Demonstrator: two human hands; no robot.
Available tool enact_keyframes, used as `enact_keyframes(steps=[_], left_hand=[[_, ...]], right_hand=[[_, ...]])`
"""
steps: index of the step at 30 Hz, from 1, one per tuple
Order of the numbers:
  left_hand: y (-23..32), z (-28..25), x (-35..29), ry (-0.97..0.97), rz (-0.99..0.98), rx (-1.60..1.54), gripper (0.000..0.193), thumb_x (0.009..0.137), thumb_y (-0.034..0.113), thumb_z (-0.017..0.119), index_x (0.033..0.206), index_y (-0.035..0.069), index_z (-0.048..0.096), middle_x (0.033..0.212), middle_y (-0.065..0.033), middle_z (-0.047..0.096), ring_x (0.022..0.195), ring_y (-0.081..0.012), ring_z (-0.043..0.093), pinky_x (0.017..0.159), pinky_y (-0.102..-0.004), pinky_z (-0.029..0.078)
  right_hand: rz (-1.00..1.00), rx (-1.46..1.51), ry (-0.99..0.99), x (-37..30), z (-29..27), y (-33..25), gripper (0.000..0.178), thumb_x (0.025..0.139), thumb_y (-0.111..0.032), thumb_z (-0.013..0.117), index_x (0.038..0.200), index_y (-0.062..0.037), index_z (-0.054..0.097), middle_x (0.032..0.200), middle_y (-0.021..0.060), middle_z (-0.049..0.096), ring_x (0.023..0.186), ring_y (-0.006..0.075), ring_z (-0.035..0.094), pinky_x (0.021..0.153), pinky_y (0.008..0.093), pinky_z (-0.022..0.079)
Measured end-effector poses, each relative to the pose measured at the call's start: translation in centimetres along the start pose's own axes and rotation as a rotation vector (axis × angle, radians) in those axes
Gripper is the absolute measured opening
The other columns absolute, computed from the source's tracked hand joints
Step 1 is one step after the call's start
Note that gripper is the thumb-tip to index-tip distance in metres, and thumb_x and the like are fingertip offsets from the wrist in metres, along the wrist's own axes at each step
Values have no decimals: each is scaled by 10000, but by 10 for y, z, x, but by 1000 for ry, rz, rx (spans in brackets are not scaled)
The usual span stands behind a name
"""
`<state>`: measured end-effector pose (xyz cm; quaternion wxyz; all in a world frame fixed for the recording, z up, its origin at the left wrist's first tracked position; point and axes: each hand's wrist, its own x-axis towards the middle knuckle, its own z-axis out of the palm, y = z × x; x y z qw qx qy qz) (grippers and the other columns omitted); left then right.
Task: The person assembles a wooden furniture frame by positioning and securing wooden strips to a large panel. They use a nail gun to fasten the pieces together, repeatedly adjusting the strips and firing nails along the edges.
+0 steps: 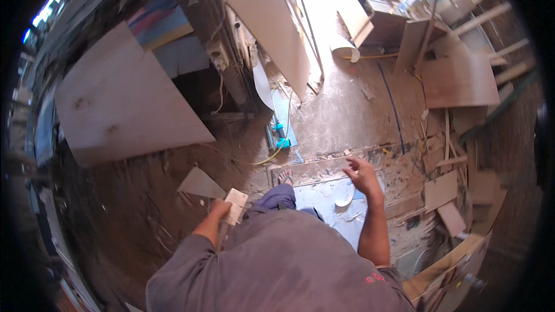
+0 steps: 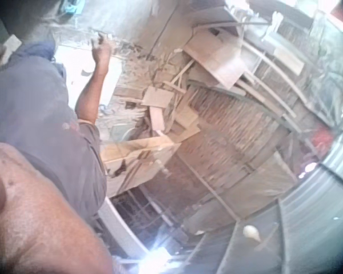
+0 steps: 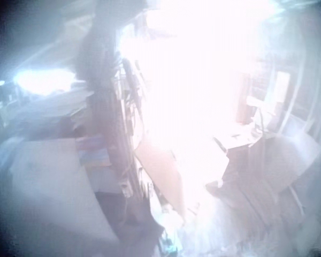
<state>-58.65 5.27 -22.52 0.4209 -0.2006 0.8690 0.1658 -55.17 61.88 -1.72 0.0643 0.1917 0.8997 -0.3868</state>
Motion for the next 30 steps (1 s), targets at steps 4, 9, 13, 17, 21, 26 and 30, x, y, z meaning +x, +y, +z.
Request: enact_keyframes(steps=[4,9,13,17,21,26,30], left_hand=[[20,17,15,-13,-98,-132,675,748,452,686,1186,-62,669,1258,-273,641,1193,-382,626,988,-436,498],[81,-15,-14,-65,-85,-620,805,701,576,792,1171,-69,683,1115,-200,710,1007,-283,696,868,-393,542],[144,-19,-82,-108,-79,-1060,685,695,528,847,1126,32,654,973,-113,699,895,-204,690,749,-350,558],[183,45,-157,-156,-177,-1444,804,666,604,833,1226,109,540,1086,-52,590,971,-173,571,743,-385,492],[238,160,-205,139,-298,-1625,692,715,518,826,1145,32,585,975,-43,611,849,-164,592,757,-314,485],[308,254,-226,425,-426,-1889,541,800,443,774,1115,49,578,920,-18,575,841,-134,569,761,-308,460],[339,293,-201,541,-527,-1920,494,848,391,758,1123,26,571,948,-47,594,860,-142,577,754,-304,470]], right_hand=[[100,-77,-228,29,-2,17,415,856,-228,777,1205,-24,683,1038,200,728,935,278,715,814,376,565],[189,-351,-488,88,-15,89,436,841,-276,790,1195,-39,699,1049,198,735,961,296,720,848,372,553],[113,-455,-731,167,-24,149,435,851,-282,780,1203,-40,700,1074,179,740,985,280,717,874,361,551],[158,-529,-964,270,-38,177,410,873,-304,749,1169,-23,709,1014,158,748,855,220,736,772,346,588],[-131,-855,-853,371,-59,192,352,822,-297,746,1080,-57,748,985,141,752,815,234,738,765,360,595],[-442,-1036,-883,445,-24,137,335,809,-347,707,1033,-104,763,1039,166,739,967,312,712,892,413,557],[-566,-1225,-956,465,57,103,306,817,-344,684,1004,-114,756,1066,187,719,1010,374,686,894,457,548]])
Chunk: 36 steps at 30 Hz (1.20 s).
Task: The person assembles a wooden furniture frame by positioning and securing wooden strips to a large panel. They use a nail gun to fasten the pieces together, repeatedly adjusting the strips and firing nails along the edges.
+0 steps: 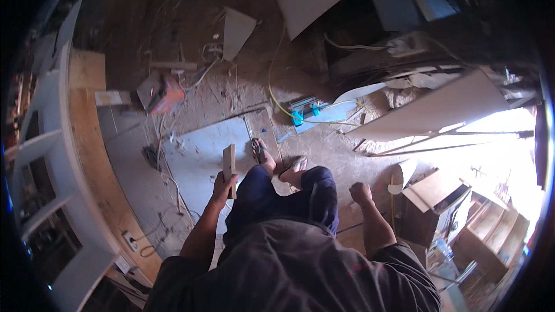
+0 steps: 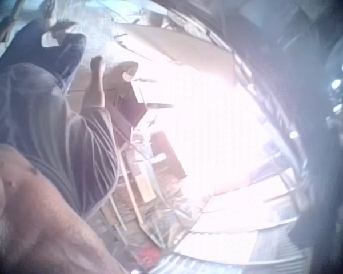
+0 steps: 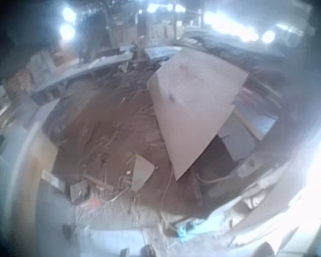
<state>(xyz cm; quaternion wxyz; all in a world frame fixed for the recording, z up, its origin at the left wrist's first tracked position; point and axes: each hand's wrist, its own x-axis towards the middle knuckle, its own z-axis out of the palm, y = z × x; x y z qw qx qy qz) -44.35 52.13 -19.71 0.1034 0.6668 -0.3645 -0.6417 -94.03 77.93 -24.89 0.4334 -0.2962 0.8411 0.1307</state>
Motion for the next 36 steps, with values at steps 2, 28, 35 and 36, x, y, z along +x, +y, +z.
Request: enact_keyframes(steps=[2,28,35,36], left_hand=[[-31,20,17,84,48,-29,495,864,383,753,1134,13,564,978,-71,609,881,-156,588,754,-312,487],[-149,139,-28,621,-75,233,1101,585,518,870,1381,-26,340,1229,-200,495,1151,-331,518,975,-463,436],[-136,139,-19,623,-35,214,984,640,437,880,1372,4,385,1221,-187,515,1157,-324,530,970,-465,446],[-131,137,-19,615,-33,241,957,649,423,881,1363,9,398,1214,-181,520,1152,-320,534,963,-464,450]], right_hand=[[-114,-60,29,63,6,-20,300,826,-342,680,1007,-112,750,1051,195,717,1002,389,682,889,474,545],[-791,-510,271,560,204,-167,640,950,-287,628,1506,-95,378,1560,147,348,1452,350,301,1205,453,261],[-705,-318,-16,568,181,-192,394,822,-125,714,1201,-115,607,1373,164,513,1325,324,444,1160,477,262],[-517,-285,-137,563,178,-200,195,761,-87,735,955,-89,721,1189,174,638,1191,335,565,1076,509,361]])
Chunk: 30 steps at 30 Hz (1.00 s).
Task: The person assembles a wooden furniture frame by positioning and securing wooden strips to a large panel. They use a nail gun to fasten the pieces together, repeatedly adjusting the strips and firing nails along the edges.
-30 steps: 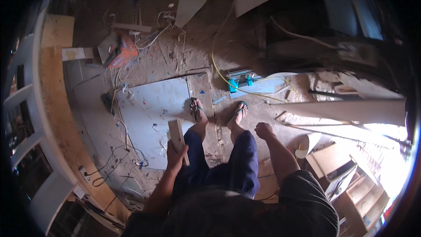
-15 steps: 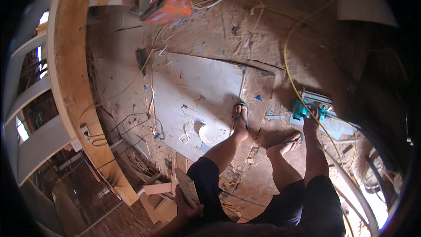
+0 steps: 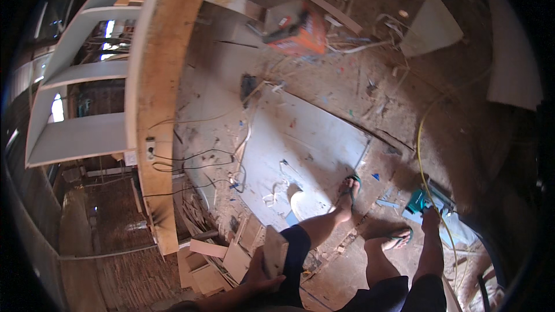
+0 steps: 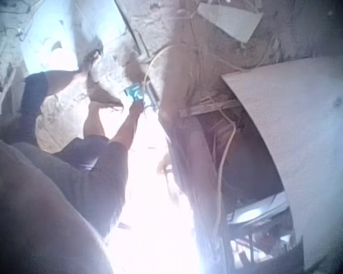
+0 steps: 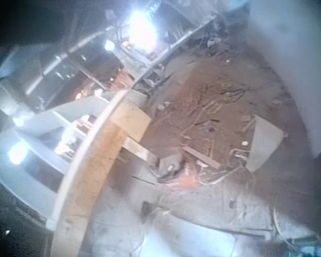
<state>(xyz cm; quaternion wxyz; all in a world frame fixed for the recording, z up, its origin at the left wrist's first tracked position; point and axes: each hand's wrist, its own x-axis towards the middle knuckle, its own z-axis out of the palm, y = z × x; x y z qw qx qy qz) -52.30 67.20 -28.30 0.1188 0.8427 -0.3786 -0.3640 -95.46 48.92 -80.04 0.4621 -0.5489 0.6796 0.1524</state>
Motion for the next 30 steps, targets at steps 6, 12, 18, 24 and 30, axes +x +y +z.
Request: enact_keyframes(steps=[6,12,18,24,30], left_hand=[[18,8,-3,40,20,-86,822,706,382,877,1307,4,461,1143,-191,586,1066,-304,597,919,-432,483],[10,21,-16,149,-126,-277,749,750,433,866,1234,-22,523,1082,-182,630,996,-293,628,872,-403,508],[19,-24,-21,364,-265,-665,662,762,400,859,1165,-18,540,1022,-136,633,929,-216,627,794,-366,528],[43,-122,2,589,-289,-720,748,705,424,892,1170,-26,517,1040,-178,644,939,-257,660,802,-387,551],[-18,-194,67,691,-436,-721,821,646,465,918,1143,-46,511,1056,-210,652,952,-305,674,805,-420,552]], right_hand=[[-440,-87,36,-60,-18,-60,127,709,-111,668,832,-84,679,817,189,673,817,428,652,710,498,532],[-544,267,-438,-199,-146,-212,248,629,-122,745,791,-82,561,700,-16,505,661,103,480,581,306,414],[-672,743,-656,-320,-264,-339,262,770,22,756,890,-64,539,911,91,636,757,151,628,690,311,543],[-791,877,-577,-453,-408,-462,285,805,109,683,1030,-32,578,1106,173,656,802,210,687,749,346,587],[-870,666,-68,-502,-465,-542,327,810,78,662,1123,-10,696,977,81,678,779,142,645,708,305,548]])
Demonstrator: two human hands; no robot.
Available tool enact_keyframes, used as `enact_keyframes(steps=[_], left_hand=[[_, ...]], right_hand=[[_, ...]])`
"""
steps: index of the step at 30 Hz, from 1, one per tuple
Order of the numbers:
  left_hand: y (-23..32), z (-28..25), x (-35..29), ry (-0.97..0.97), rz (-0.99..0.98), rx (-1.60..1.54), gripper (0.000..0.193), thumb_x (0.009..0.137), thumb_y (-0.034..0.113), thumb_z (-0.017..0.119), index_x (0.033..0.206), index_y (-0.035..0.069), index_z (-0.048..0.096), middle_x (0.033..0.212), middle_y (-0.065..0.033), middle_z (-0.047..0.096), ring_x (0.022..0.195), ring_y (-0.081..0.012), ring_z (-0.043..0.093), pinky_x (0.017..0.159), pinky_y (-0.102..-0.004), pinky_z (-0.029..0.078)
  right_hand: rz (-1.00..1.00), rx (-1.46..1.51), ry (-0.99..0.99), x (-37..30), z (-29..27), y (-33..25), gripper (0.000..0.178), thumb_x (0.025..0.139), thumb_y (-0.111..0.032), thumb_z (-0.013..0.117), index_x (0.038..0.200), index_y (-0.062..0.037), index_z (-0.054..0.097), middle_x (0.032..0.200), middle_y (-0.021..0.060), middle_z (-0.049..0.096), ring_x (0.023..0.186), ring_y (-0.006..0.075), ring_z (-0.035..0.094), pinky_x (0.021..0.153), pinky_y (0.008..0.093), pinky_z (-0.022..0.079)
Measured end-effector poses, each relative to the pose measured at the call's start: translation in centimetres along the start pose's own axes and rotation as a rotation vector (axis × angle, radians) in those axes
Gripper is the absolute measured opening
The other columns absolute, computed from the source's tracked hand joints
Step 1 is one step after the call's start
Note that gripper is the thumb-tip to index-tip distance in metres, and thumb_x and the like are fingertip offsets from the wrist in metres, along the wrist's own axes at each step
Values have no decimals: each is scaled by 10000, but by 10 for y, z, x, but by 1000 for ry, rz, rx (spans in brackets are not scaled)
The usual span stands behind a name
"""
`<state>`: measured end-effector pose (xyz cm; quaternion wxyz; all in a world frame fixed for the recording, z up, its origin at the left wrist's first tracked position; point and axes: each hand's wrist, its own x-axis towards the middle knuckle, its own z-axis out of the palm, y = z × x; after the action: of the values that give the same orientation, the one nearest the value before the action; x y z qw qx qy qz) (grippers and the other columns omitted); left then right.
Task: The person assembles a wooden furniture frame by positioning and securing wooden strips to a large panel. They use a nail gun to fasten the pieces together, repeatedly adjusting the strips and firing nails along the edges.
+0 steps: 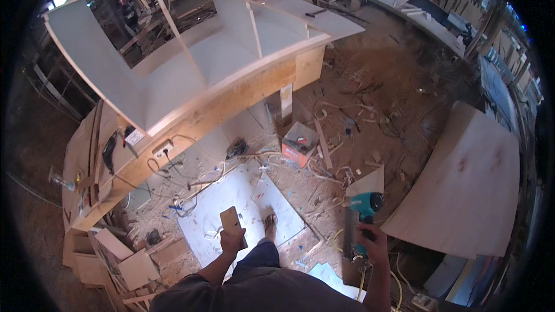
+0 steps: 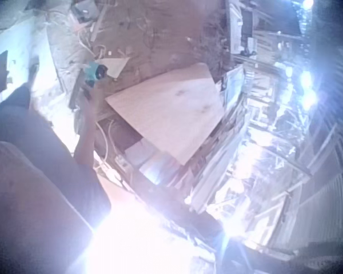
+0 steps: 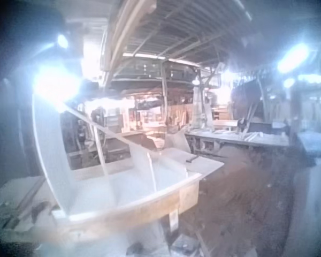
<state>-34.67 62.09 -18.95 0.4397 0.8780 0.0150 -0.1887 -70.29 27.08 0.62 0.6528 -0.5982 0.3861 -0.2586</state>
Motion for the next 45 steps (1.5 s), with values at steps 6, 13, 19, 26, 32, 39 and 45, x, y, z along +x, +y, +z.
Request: enact_keyframes(steps=[6,13,19,26,32,39,45], left_hand=[[123,-10,129,-5,-39,181,871,616,549,900,1115,-79,562,1028,-236,685,931,-345,697,820,-429,562],[220,35,237,8,276,285,838,613,507,892,1163,-38,571,1075,-221,674,1004,-369,668,849,-452,538],[323,129,238,101,363,211,907,622,505,884,1281,-27,558,1167,-270,588,1091,-411,579,939,-489,497],[395,234,269,397,463,201,897,629,488,886,1282,-47,582,1153,-279,551,1100,-429,548,947,-488,494],[472,249,323,671,380,212,845,676,498,858,1246,-76,614,1147,-247,538,1023,-394,579,901,-480,499],[556,205,434,900,250,390,817,663,630,801,1144,-19,679,1056,-240,606,952,-403,639,811,-501,534],[599,198,517,909,-8,550,783,704,720,703,1216,130,654,1190,-174,619,1109,-392,602,882,-565,491]], right_hand=[[33,-477,352,49,-1,18,297,819,13,653,1111,3,704,805,27,641,687,102,577,638,263,484],[384,-223,522,68,0,21,303,818,-13,644,1107,66,688,751,59,652,659,136,616,598,291,511],[364,-289,525,128,-57,81,295,830,-24,642,1103,82,676,781,82,665,639,154,629,589,309,530],[362,-523,355,254,-152,68,266,838,-73,665,1071,45,719,775,61,678,656,125,620,606,292,503],[153,-716,332,350,-216,11,277,855,-84,668,1101,32,721,724,54,659,665,103,602,620,290,494],[144,-540,347,479,-257,-9,257,887,-54,647,1124,24,710,799,33,649,674,106,579,618,286,486],[79,-585,308,626,-277,-66,280,900,-93,678,1157,16,698,847,94,695,758,203,652,711,331,517]])
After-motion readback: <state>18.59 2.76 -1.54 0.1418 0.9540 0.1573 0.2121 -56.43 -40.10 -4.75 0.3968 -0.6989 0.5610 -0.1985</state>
